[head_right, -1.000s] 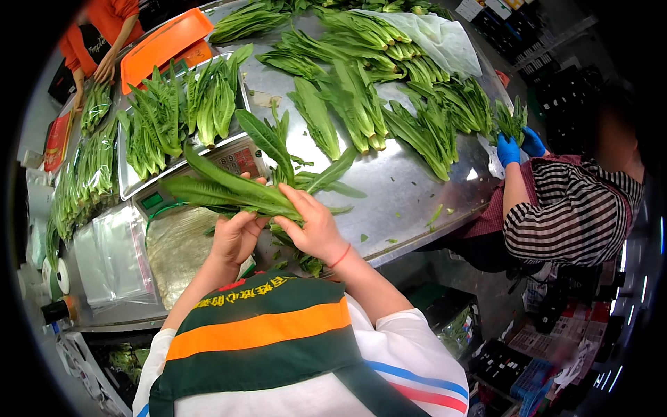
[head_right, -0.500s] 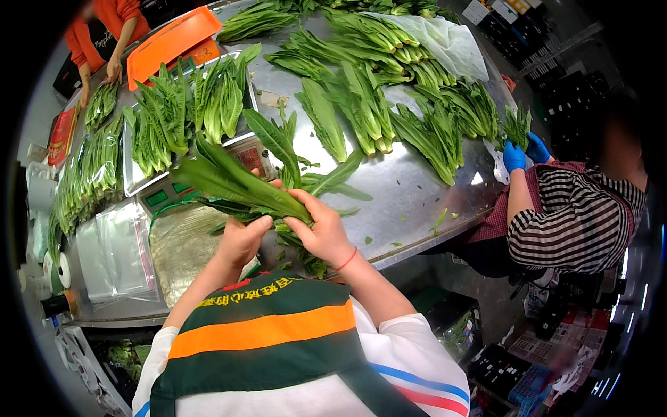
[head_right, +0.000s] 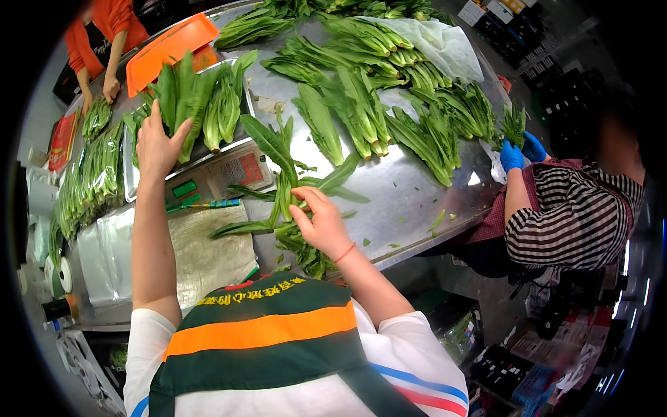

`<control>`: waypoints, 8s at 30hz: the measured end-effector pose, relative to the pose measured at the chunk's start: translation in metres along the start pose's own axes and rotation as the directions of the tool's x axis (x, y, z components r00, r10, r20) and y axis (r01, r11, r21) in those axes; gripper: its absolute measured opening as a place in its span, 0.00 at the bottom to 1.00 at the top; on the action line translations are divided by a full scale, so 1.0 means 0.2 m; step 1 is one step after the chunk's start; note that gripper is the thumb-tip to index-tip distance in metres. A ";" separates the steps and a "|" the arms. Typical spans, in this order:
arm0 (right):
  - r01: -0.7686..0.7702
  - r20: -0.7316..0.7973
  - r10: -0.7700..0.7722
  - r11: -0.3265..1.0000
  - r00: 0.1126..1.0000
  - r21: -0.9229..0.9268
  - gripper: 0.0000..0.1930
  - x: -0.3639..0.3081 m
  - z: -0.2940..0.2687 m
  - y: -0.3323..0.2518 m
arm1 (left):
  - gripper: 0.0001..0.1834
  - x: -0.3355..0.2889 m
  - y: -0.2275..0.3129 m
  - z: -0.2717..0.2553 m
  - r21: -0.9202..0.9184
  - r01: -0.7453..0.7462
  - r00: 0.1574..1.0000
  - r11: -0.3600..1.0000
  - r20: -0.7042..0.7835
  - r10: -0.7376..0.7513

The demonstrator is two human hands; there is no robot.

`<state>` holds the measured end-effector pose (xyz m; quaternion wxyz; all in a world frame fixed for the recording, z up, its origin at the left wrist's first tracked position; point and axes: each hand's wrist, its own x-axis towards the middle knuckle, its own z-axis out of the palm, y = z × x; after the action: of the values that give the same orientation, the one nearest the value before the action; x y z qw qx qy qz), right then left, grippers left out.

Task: The person selects bunches of leafy green vegetables from a metal table, trims the stems by hand, and places them onto a digital scale. The person then wraps the weighed vegetables in clear plastic bags and sets them aside.

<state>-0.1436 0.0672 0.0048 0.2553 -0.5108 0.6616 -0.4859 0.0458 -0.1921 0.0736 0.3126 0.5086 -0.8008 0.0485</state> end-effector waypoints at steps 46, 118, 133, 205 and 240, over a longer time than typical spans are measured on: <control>-0.218 0.034 0.255 0.743 0.966 0.633 0.10 -0.03 0.09 -0.08 | 0.20 -0.90 0.48 0.01 -0.588 0.801 0.599 -0.110 0.787 0.151; -0.052 0.123 0.030 0.981 0.992 0.185 0.14 -0.01 0.04 -0.09 | 0.24 -0.87 0.47 0.00 -0.873 0.252 0.891 0.418 0.378 0.251; -0.458 0.416 0.270 0.759 0.868 0.462 0.14 -0.01 0.06 -0.07 | 0.22 -0.88 0.45 0.04 -0.643 0.712 0.685 -0.282 0.724 0.077; -0.350 0.299 0.221 0.787 0.929 0.507 0.06 -0.03 0.01 -0.02 | 0.27 -0.86 0.41 0.06 -0.478 0.877 0.478 -0.053 0.857 0.193; -0.397 0.430 0.206 0.816 0.879 0.421 0.16 -0.01 -0.01 -0.05 | 0.33 -0.88 0.44 0.05 -0.478 0.807 0.565 -0.346 0.794 0.222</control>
<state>-0.1400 0.0698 0.0144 0.5713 -0.3952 0.5284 -0.4882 0.0177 -0.0163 -0.0089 0.2710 0.2688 -0.3488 -0.8560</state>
